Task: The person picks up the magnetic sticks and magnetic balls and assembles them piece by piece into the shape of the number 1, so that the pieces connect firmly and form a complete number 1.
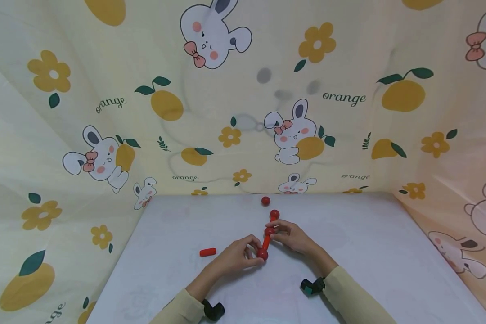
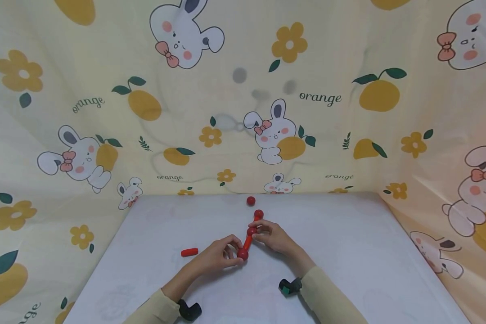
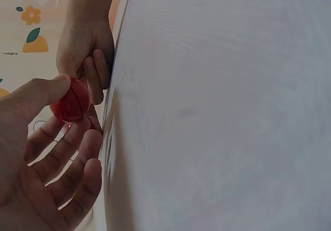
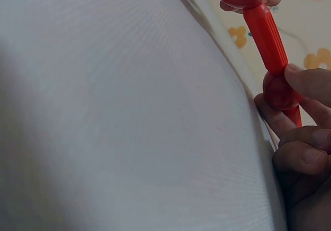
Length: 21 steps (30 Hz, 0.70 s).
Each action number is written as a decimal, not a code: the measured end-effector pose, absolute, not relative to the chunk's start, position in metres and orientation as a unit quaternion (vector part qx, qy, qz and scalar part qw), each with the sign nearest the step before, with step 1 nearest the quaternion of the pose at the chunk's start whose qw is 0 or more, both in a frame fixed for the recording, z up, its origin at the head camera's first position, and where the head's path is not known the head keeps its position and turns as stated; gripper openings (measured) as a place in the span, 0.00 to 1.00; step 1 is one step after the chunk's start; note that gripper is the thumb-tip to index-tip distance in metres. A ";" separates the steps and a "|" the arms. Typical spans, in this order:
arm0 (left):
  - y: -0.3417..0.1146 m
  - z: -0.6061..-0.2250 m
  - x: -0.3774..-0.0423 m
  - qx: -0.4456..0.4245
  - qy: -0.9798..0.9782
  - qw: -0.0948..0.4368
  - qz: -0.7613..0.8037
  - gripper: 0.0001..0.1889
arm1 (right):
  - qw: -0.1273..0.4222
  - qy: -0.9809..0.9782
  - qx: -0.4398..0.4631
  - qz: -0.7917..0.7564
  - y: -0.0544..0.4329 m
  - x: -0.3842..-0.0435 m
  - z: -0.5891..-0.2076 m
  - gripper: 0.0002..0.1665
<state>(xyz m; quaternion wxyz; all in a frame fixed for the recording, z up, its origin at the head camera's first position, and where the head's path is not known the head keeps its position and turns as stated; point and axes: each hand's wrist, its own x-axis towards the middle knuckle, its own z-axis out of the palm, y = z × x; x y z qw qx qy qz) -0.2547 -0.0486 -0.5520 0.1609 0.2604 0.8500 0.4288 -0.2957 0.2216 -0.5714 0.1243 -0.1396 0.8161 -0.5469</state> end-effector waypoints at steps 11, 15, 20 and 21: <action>-0.049 -0.552 -0.253 0.261 0.850 0.159 0.429 0.18 | 0.123 0.822 -0.137 -0.540 0.222 -0.296 -0.572 0.23; -0.049 -0.552 -0.253 0.256 0.849 0.162 0.432 0.19 | 0.120 0.821 -0.143 -0.539 0.222 -0.296 -0.572 0.23; -0.049 -0.552 -0.253 0.253 0.848 0.166 0.435 0.19 | 0.120 0.821 -0.146 -0.539 0.222 -0.296 -0.572 0.24; -0.049 -0.552 -0.253 0.253 0.847 0.166 0.437 0.19 | 0.120 0.822 -0.146 -0.538 0.222 -0.296 -0.572 0.24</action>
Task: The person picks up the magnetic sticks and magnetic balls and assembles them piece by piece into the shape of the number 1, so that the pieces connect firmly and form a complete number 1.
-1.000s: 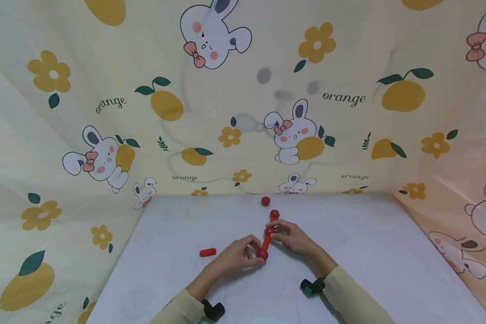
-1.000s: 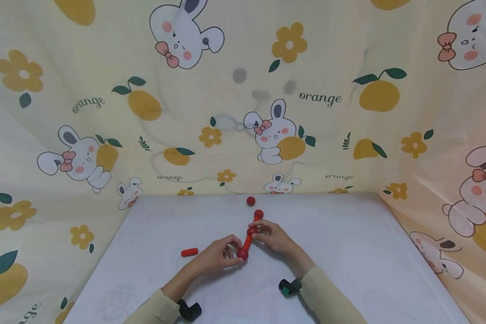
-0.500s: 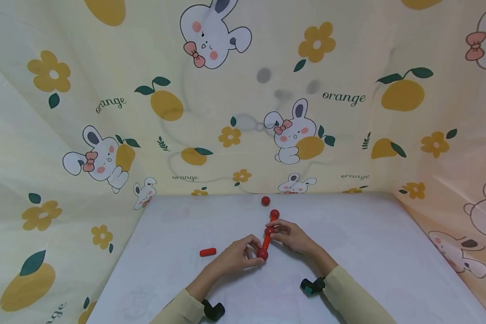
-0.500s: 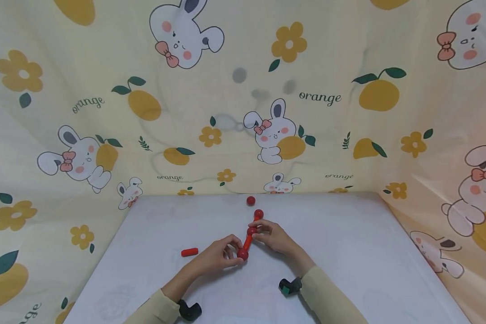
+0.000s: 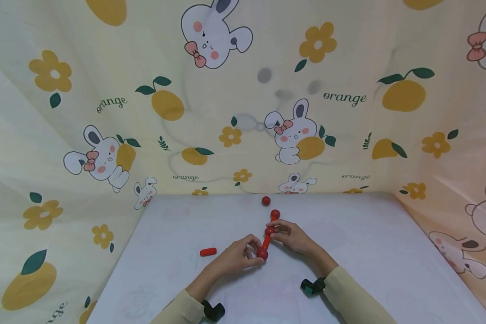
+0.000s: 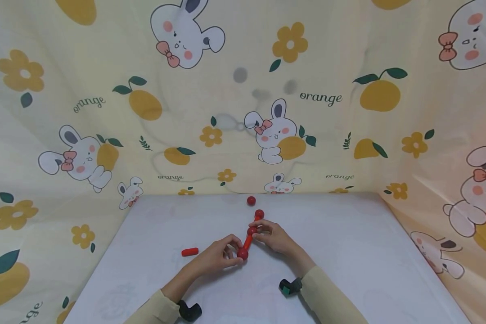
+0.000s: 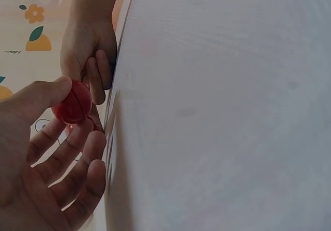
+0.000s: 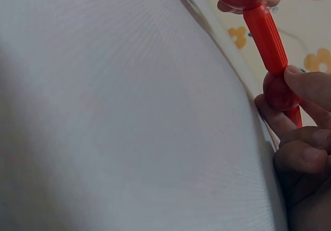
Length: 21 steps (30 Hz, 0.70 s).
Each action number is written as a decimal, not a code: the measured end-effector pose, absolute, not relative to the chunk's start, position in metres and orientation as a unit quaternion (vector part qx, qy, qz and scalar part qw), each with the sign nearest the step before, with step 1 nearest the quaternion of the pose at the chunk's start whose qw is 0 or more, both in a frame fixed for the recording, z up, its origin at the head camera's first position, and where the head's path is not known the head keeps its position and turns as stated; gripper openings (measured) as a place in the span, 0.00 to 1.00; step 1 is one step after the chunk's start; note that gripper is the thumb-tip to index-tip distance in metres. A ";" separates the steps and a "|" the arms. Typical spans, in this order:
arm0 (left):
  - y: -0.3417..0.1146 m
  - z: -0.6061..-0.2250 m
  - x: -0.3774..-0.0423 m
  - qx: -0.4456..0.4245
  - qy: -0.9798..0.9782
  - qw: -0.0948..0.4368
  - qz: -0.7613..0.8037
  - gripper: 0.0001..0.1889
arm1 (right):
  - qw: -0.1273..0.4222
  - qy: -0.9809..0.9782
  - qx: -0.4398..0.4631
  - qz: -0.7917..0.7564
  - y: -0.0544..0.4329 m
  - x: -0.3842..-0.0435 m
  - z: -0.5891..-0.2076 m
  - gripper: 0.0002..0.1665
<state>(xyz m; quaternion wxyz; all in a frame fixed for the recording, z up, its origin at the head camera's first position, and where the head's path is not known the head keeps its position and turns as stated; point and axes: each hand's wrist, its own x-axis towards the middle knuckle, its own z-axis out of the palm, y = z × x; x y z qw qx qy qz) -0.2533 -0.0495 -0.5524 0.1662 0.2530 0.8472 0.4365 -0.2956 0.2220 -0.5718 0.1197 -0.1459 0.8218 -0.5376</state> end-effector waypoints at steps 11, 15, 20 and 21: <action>-0.053 -0.554 -0.254 0.272 0.842 0.160 0.438 0.19 | 0.118 0.824 -0.136 -0.538 0.221 -0.296 -0.572 0.24; -0.054 -0.554 -0.253 0.270 0.845 0.159 0.433 0.18 | 0.116 0.826 -0.133 -0.535 0.221 -0.296 -0.573 0.24; -0.057 -0.551 -0.251 0.264 0.853 0.154 0.422 0.19 | 0.118 0.826 -0.130 -0.536 0.221 -0.296 -0.573 0.24; -0.058 -0.550 -0.251 0.263 0.856 0.152 0.418 0.19 | 0.119 0.825 -0.128 -0.538 0.221 -0.296 -0.573 0.24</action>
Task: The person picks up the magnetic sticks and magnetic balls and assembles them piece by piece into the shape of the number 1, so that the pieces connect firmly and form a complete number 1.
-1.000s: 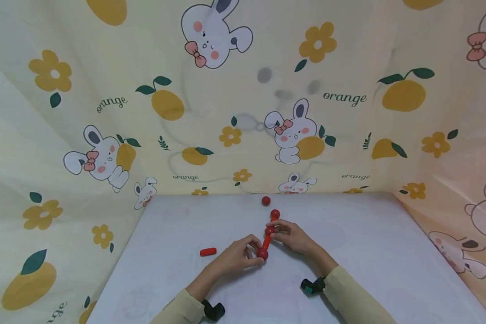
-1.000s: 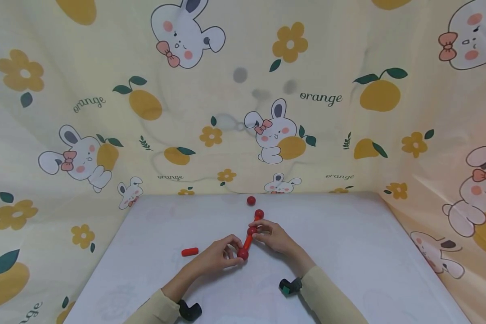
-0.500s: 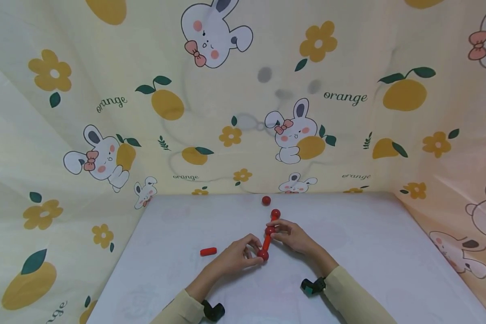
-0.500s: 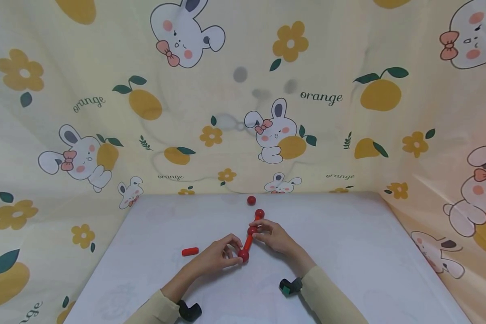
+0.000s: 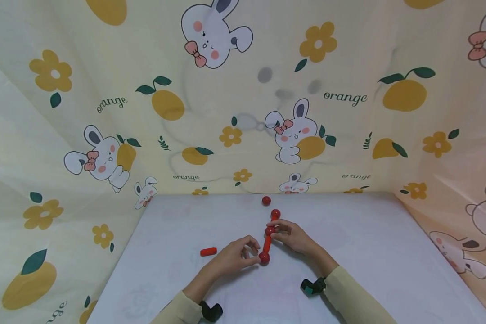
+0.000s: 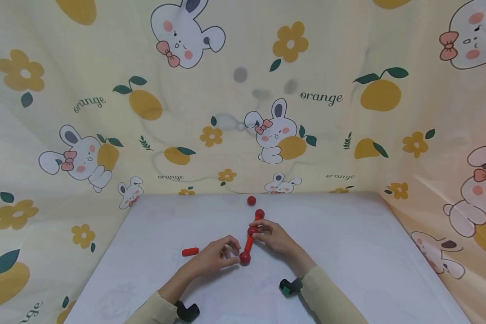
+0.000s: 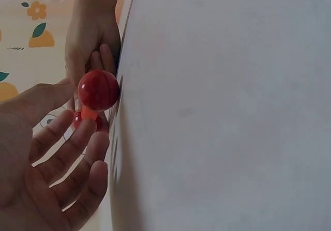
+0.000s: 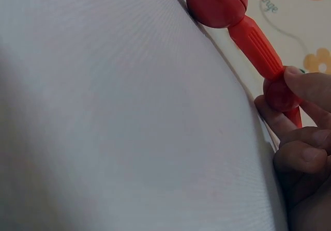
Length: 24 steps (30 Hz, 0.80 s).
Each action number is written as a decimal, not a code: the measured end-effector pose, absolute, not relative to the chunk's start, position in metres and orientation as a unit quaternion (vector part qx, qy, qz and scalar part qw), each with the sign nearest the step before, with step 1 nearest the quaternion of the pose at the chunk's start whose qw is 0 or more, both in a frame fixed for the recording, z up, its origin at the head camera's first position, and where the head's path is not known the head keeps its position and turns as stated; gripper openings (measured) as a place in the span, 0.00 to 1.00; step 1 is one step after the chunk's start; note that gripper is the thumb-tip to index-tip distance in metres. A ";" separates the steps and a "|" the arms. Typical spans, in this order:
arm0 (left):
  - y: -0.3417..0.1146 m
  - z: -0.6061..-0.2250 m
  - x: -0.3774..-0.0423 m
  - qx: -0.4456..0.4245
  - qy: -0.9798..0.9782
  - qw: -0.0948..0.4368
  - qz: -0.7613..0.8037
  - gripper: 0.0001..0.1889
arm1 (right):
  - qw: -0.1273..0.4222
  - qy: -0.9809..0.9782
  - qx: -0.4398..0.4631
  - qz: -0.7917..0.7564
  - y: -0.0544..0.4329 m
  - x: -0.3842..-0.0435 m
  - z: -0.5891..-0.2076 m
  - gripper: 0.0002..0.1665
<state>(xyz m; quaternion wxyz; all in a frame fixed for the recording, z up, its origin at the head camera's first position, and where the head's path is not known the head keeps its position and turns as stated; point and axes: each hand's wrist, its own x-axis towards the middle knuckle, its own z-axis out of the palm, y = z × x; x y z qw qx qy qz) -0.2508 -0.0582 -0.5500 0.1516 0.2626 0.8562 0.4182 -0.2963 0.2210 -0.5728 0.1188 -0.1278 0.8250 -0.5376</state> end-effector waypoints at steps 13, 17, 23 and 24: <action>-0.081 -0.537 -0.248 0.217 0.892 0.131 0.375 0.17 | 0.121 0.816 -0.123 -0.552 0.219 -0.295 -0.572 0.23; -0.092 -0.538 -0.249 0.209 0.897 0.125 0.368 0.16 | 0.119 0.814 -0.121 -0.555 0.218 -0.294 -0.571 0.24; -0.108 -0.535 -0.250 0.208 0.905 0.111 0.353 0.16 | 0.123 0.812 -0.128 -0.556 0.219 -0.296 -0.572 0.24; -0.112 -0.535 -0.250 0.208 0.905 0.108 0.354 0.16 | 0.124 0.813 -0.126 -0.555 0.219 -0.296 -0.572 0.24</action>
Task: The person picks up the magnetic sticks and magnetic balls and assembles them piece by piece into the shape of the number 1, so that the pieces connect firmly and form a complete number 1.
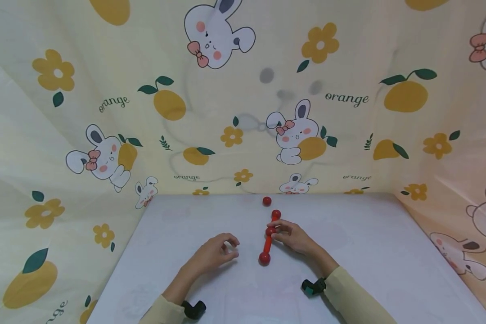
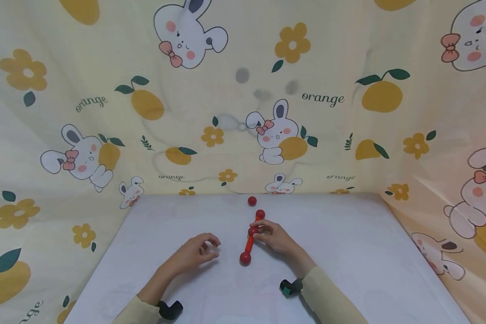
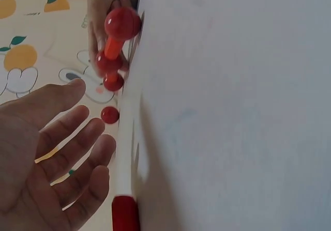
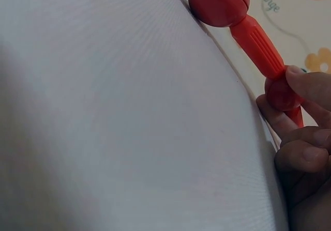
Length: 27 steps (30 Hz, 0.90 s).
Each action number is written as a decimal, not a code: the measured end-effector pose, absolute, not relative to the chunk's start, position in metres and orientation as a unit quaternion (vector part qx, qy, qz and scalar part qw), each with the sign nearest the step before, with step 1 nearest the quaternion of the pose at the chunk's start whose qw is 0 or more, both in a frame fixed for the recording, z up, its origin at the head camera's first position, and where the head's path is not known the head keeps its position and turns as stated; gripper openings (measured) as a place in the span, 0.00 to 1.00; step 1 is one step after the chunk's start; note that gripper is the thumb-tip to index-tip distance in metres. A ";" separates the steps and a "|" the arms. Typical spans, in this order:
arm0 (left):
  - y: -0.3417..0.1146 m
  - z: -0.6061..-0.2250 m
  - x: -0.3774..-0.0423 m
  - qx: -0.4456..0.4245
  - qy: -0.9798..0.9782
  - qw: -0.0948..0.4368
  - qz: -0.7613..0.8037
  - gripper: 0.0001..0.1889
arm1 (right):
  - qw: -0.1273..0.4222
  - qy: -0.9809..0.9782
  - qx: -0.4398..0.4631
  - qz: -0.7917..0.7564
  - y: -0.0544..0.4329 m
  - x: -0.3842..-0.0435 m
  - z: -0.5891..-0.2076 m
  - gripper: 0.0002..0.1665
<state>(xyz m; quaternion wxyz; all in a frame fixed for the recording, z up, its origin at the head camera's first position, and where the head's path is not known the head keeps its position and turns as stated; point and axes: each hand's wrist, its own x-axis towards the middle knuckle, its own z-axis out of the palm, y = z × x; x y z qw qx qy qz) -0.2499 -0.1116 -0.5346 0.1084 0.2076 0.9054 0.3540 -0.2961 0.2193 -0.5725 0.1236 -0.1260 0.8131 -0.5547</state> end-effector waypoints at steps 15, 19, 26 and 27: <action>-0.147 -0.540 -0.252 0.191 0.929 0.052 0.312 0.18 | 0.126 0.815 -0.123 -0.553 0.220 -0.295 -0.571 0.25; -0.154 -0.541 -0.252 0.179 0.939 0.041 0.291 0.18 | 0.125 0.813 -0.127 -0.555 0.220 -0.295 -0.571 0.24; -0.165 -0.544 -0.253 0.172 0.956 0.031 0.236 0.18 | 0.125 0.816 -0.123 -0.551 0.220 -0.295 -0.571 0.24; -0.166 -0.544 -0.253 0.173 0.958 0.031 0.229 0.17 | 0.126 0.817 -0.120 -0.550 0.220 -0.296 -0.571 0.24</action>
